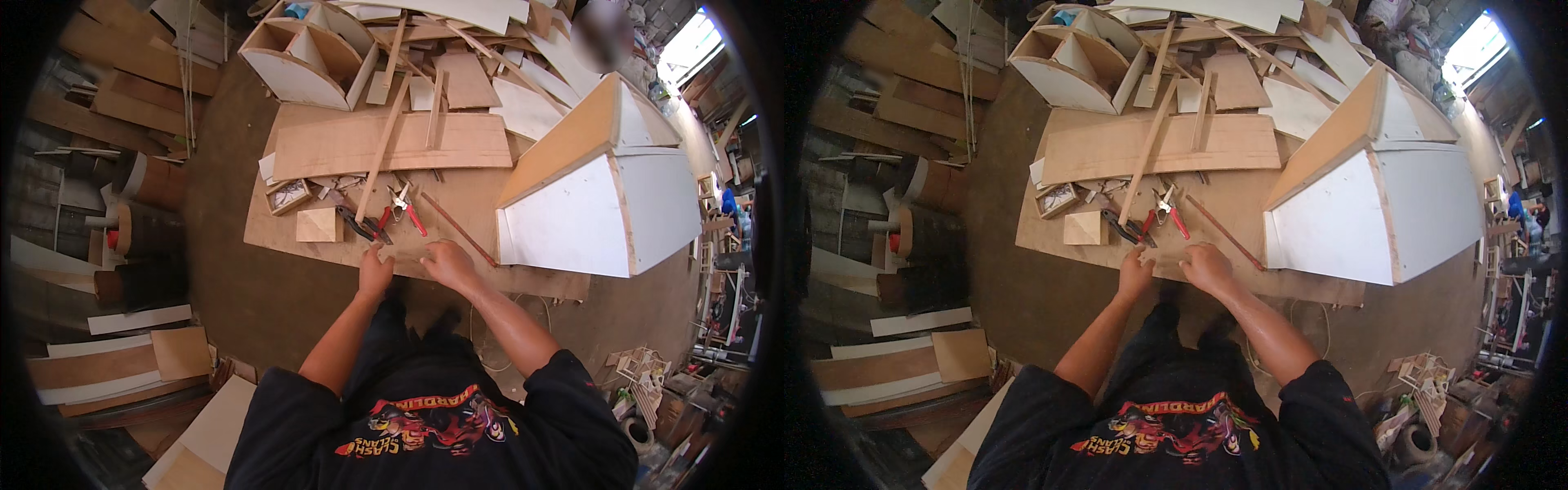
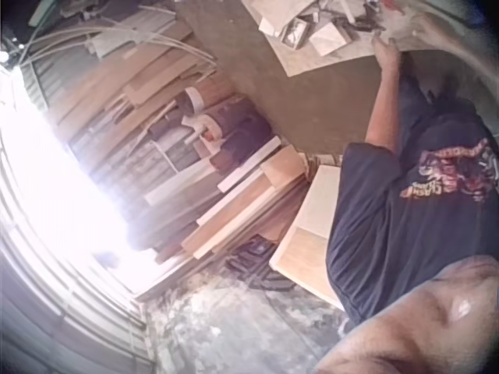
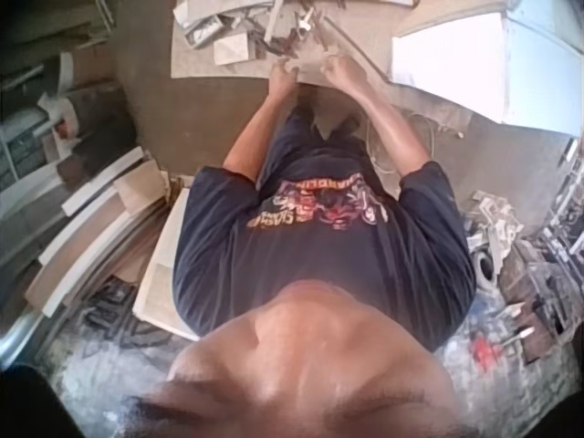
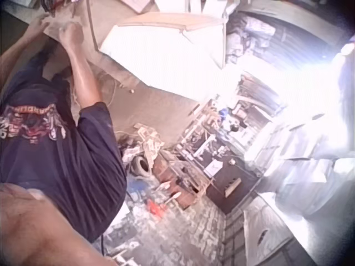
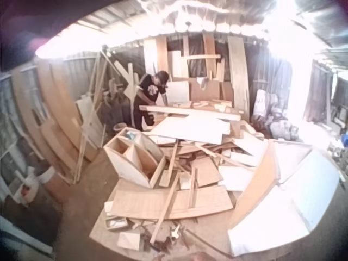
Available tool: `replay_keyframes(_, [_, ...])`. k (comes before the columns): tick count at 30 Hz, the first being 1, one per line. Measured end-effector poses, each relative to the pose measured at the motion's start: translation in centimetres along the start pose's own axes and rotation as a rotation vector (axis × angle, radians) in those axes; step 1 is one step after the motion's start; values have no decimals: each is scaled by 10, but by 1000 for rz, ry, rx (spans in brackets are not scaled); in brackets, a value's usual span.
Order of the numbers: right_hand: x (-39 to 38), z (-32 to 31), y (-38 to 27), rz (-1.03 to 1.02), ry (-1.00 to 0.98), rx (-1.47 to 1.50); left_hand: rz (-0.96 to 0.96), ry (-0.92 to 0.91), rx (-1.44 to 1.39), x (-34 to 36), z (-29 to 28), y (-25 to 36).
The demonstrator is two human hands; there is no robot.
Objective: The person assembles a small wooden house model by positioning a roof piece and securing it with nails and a hammer.
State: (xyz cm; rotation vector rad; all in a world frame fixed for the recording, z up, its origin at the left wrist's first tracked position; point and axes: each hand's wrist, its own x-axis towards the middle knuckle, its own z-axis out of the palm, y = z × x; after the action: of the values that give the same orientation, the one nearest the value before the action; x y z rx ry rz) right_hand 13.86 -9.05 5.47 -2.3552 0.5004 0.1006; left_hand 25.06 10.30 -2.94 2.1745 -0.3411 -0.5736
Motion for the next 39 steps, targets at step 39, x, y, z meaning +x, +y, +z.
replay_keyframes(39, [-219, -201, 410, 345, 824, 266, 424, -862, -75, -129, 471, 322])
